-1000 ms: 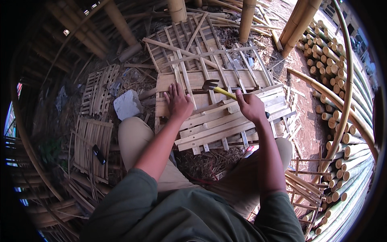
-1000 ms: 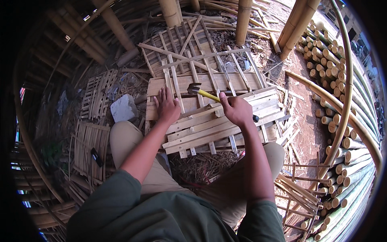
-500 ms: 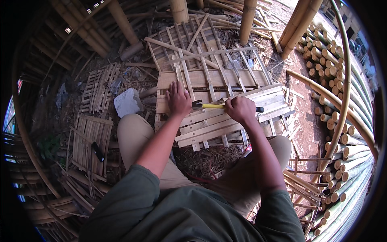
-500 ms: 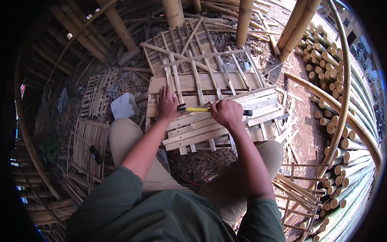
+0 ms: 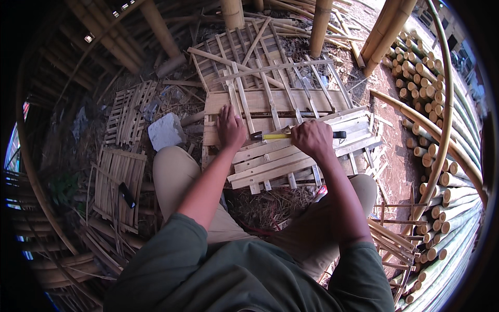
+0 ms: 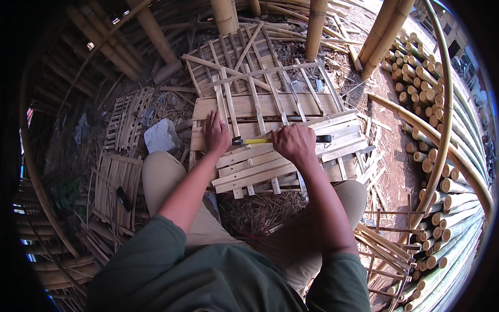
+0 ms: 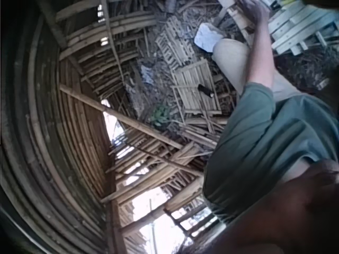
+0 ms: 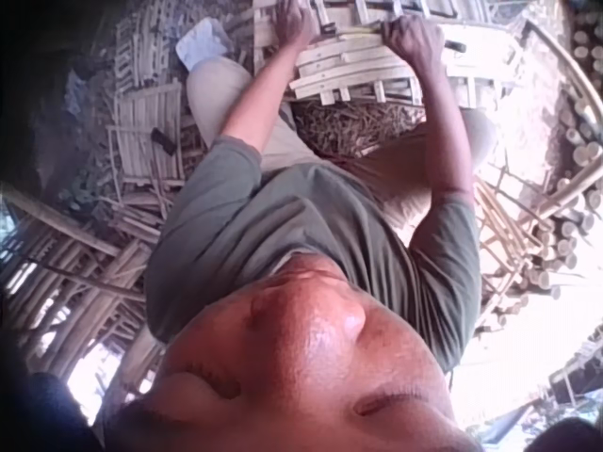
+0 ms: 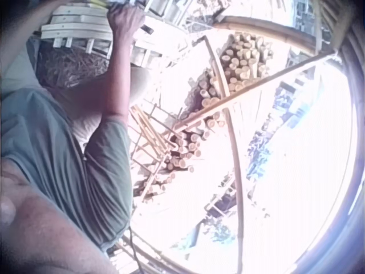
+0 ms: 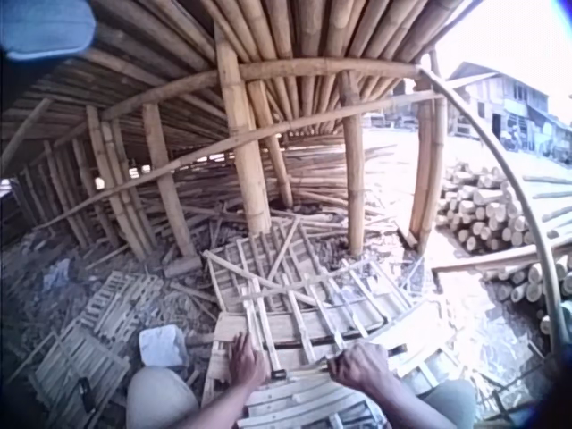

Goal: The person hammers nails into thin bamboo strips to assemble a lattice structure, then picks up another bamboo strip to continue the assembly.

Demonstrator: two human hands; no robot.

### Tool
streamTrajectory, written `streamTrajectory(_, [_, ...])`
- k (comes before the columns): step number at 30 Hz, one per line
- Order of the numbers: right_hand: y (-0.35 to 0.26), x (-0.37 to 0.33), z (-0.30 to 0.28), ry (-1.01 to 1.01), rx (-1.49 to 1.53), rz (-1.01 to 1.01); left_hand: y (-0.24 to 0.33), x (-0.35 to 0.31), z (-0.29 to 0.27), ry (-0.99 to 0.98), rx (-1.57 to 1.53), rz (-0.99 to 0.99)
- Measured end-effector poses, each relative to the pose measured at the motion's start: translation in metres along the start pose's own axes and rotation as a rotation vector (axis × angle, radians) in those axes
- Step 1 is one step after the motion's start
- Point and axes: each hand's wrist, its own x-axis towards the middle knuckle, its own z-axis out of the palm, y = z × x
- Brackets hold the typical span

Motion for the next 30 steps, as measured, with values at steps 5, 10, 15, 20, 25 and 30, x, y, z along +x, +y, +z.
streamTrajectory(5, [0.005, 0.0, 0.001, -0.056, 0.12, 0.029, -0.005, -0.001, 0.006, 0.064, -0.025, 0.007])
streamTrajectory(10, [0.008, 0.001, 0.003, -0.041, 0.222, 0.073, -0.002, -0.001, 0.004, 0.059, -0.015, 0.014])
streamTrajectory(15, [0.003, 0.001, 0.001, -0.035, 0.058, 0.035, -0.002, -0.001, 0.003, 0.055, -0.019, 0.004])
streamTrajectory(20, [0.002, 0.001, -0.011, -0.09, 0.512, 0.09, -0.003, -0.002, 0.0, 0.033, -0.018, 0.011])
streamTrajectory(25, [-0.006, -0.004, -0.003, -0.08, -0.001, -0.015, -0.002, 0.005, 0.001, -0.002, -0.037, -0.044])
streamTrajectory(30, [0.002, -0.004, -0.002, 0.002, 0.098, 0.004, 0.0, 0.002, 0.003, 0.043, -0.02, 0.001])
